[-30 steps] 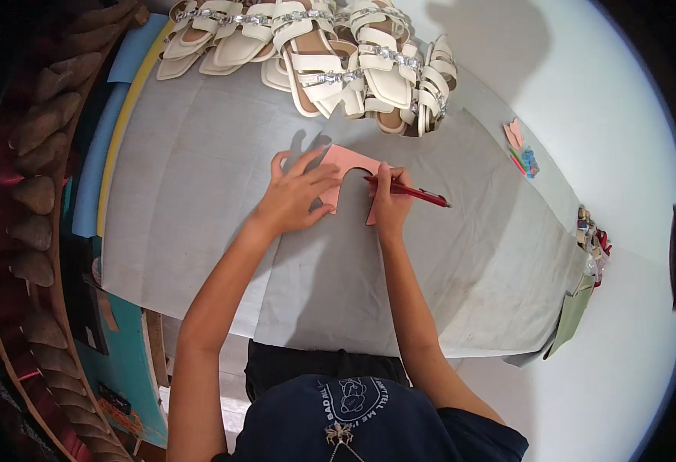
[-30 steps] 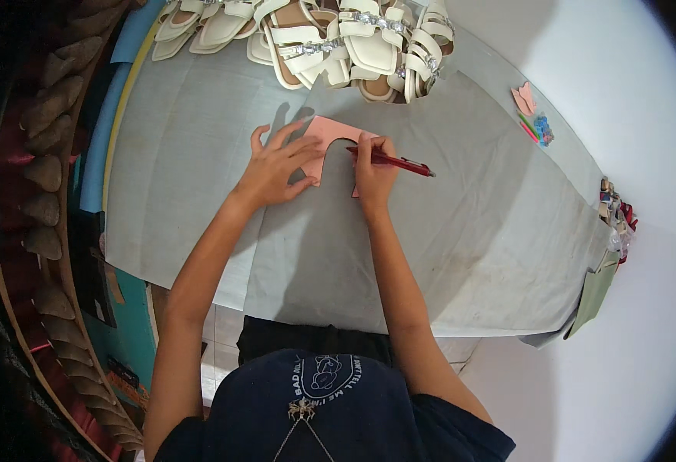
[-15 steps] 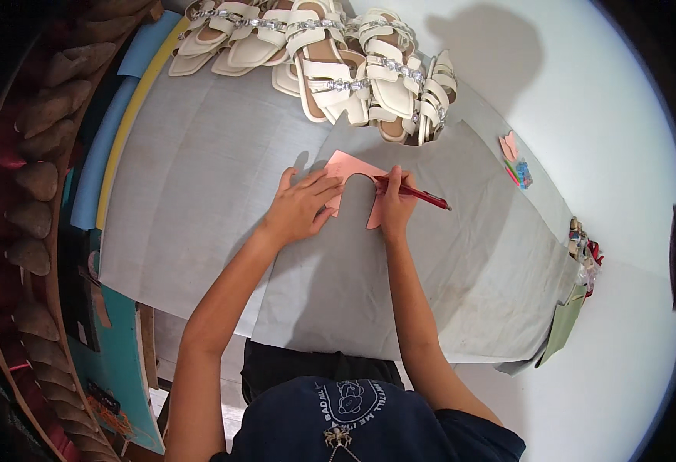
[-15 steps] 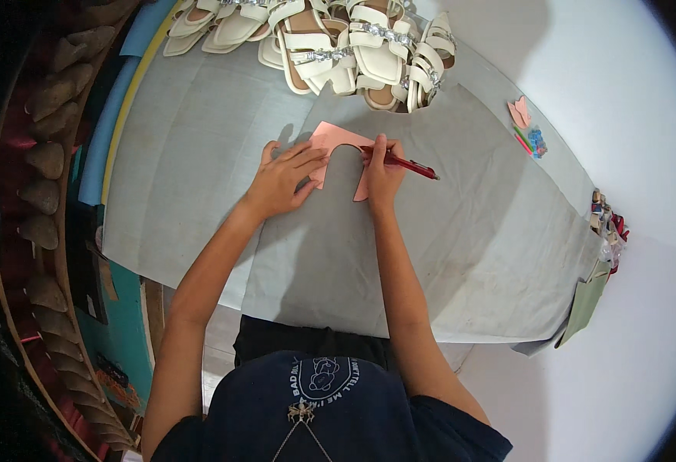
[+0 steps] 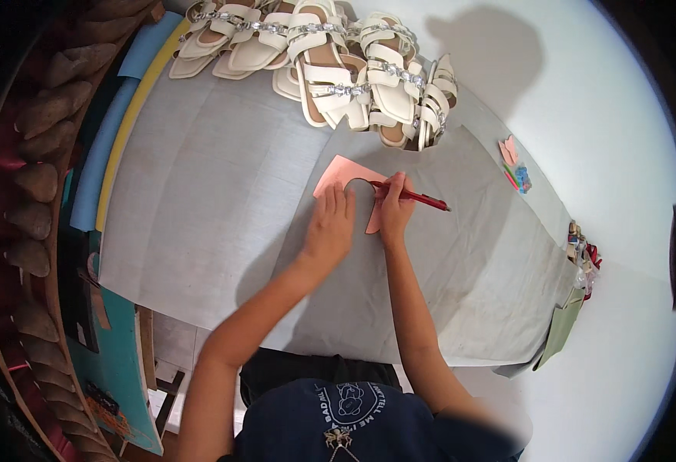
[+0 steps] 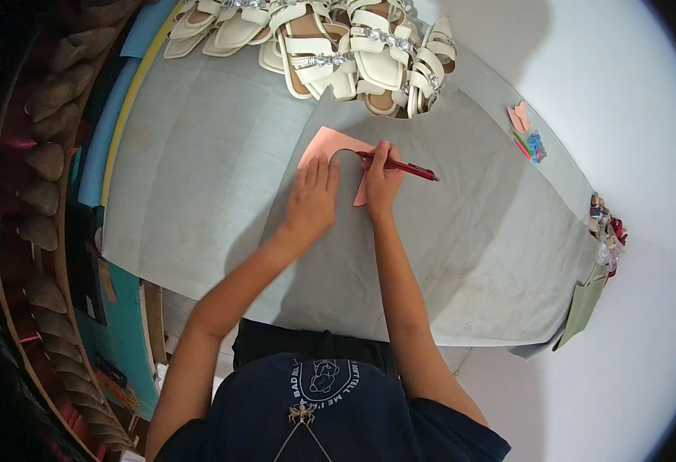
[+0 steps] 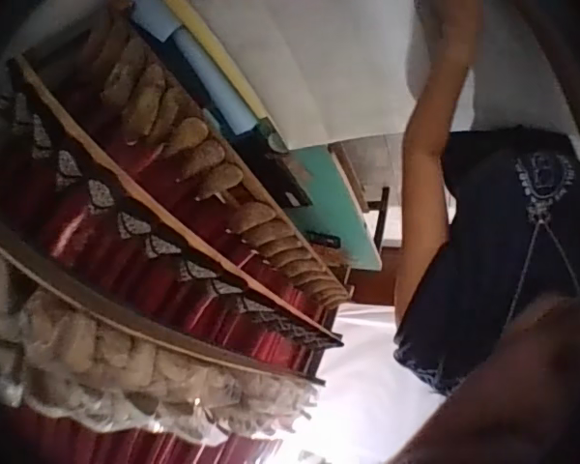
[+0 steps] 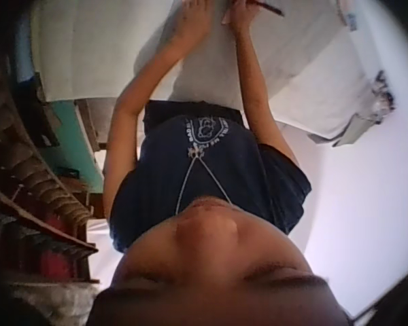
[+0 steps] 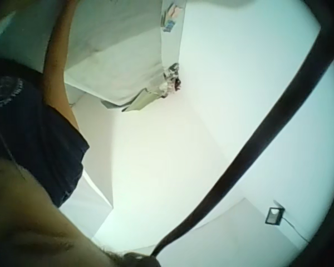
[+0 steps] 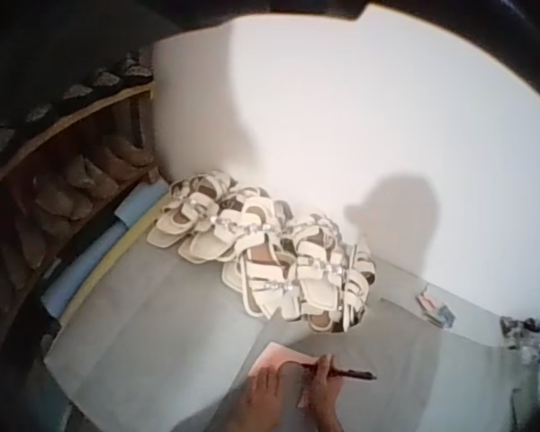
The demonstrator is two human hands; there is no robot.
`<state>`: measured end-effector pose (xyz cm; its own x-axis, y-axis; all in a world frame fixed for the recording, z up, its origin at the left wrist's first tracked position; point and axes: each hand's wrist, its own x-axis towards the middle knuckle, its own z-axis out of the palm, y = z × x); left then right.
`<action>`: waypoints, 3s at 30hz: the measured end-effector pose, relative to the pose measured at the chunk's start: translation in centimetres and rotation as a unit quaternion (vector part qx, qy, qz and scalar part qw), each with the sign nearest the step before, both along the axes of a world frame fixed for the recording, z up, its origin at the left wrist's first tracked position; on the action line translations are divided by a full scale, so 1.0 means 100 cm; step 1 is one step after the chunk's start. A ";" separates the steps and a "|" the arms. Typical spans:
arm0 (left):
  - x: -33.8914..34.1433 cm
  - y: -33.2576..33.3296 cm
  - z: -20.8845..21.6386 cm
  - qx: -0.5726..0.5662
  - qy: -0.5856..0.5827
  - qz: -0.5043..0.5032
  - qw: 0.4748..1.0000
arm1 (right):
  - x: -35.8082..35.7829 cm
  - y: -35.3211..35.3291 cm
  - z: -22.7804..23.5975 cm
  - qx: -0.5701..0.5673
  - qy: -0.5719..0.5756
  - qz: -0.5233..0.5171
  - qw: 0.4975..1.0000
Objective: The person places a pink paper template on a large sheet of gray material and traces its outline with a red pen. They reposition the template multiple times to trace additional shapes on the same sheet.
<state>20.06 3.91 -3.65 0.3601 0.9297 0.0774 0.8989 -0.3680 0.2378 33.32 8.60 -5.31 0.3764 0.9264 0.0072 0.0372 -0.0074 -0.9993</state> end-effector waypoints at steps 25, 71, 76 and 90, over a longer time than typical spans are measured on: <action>0.044 -0.019 -0.036 0.060 -0.241 0.125 0.961 | -0.066 0.006 0.029 0.088 -0.242 0.279 0.925; 0.043 -0.020 -0.032 0.058 -0.326 0.132 0.934 | -0.072 0.007 0.023 0.113 -0.350 0.262 0.892; 0.043 -0.023 -0.041 0.051 -0.299 0.127 0.944 | -0.069 0.009 0.019 0.135 -0.368 0.275 0.878; 0.042 -0.020 -0.029 0.018 -0.407 0.134 0.904 | -0.066 0.008 0.017 0.127 -0.363 0.282 0.879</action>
<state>24.27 1.89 -6.56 -0.0663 0.9668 0.2470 0.4903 -0.1840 0.8519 26.70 9.43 -3.62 -0.3304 0.8986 0.2889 0.5927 0.4357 -0.6774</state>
